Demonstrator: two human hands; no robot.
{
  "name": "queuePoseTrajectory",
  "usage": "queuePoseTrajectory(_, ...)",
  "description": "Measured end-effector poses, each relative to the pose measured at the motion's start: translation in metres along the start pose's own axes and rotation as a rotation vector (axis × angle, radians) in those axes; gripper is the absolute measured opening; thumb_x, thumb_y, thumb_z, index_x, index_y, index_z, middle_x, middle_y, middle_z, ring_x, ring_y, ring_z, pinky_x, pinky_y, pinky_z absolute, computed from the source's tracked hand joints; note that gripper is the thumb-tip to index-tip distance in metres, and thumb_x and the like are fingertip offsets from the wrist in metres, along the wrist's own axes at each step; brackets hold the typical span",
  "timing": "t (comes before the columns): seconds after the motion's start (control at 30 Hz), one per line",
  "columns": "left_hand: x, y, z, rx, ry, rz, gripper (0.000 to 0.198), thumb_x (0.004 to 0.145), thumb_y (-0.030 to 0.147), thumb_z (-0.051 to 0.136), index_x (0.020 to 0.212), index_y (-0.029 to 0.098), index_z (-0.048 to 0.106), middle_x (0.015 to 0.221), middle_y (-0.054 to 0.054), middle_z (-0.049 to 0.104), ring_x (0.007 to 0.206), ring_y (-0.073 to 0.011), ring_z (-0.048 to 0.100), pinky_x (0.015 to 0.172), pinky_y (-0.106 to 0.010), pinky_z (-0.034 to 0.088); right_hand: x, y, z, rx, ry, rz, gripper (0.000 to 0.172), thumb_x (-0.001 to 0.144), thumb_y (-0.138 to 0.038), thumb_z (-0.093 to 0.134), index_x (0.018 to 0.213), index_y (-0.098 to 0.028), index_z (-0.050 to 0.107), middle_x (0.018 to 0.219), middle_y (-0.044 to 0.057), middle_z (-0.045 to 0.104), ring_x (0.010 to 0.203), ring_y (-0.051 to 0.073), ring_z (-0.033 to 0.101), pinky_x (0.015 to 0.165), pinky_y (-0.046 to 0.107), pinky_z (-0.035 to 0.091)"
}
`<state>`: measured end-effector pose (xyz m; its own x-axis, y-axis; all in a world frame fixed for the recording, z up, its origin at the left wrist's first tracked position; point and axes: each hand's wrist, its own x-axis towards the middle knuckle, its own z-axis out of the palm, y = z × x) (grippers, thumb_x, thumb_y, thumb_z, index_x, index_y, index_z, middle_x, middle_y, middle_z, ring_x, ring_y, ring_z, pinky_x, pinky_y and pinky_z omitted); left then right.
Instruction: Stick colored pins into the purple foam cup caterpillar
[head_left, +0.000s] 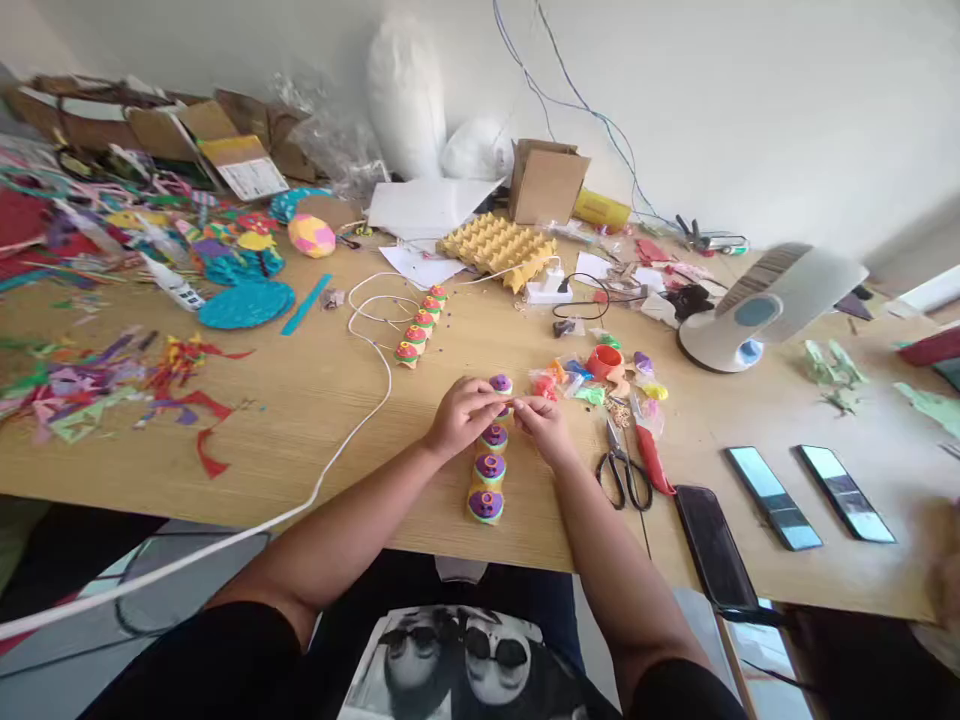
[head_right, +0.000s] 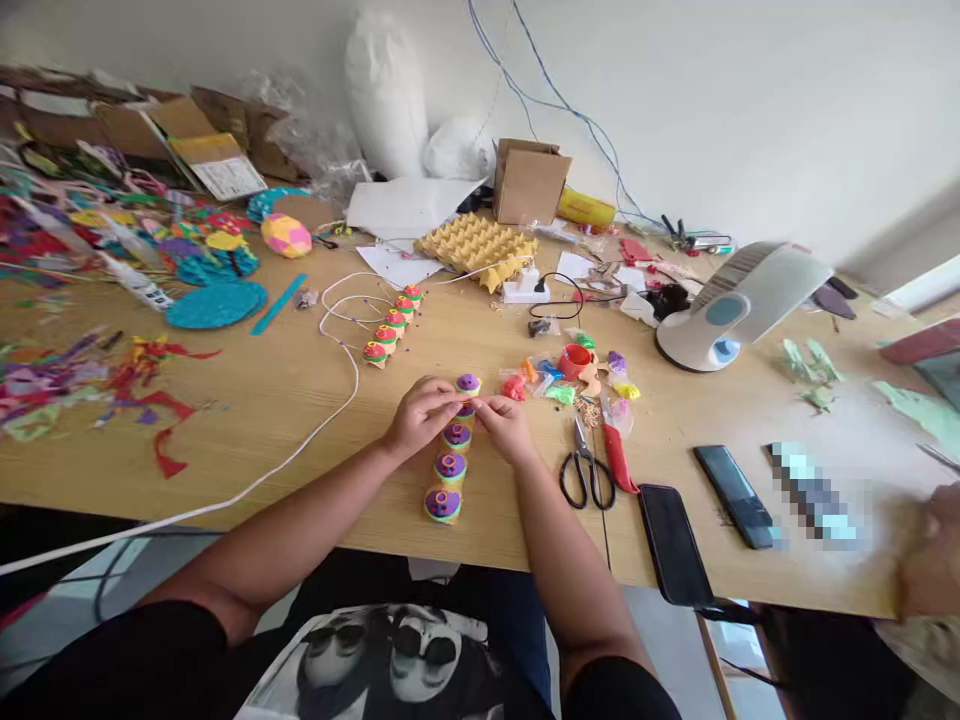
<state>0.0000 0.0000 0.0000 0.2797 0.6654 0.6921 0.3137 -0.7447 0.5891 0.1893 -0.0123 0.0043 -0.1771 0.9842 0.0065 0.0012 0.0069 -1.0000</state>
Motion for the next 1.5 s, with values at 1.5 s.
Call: queuePoseTrajectory(1.5, 0.001, 0.002, 0.002, -0.038, 0.044, -0.029, 0.01, 0.089, 0.032, 0.072, 0.091, 0.023, 0.073, 0.087, -0.003, 0.07, 0.088, -0.0176, 0.063, 0.083, -0.035, 0.052, -0.003, -0.006, 0.005, -0.163, -0.087, -0.068, 0.06, 0.087, -0.072, 0.055, 0.06, -0.018, 0.058, 0.057, -0.001, 0.046, 0.058, 0.011, 0.039, 0.055, 0.026, 0.031)
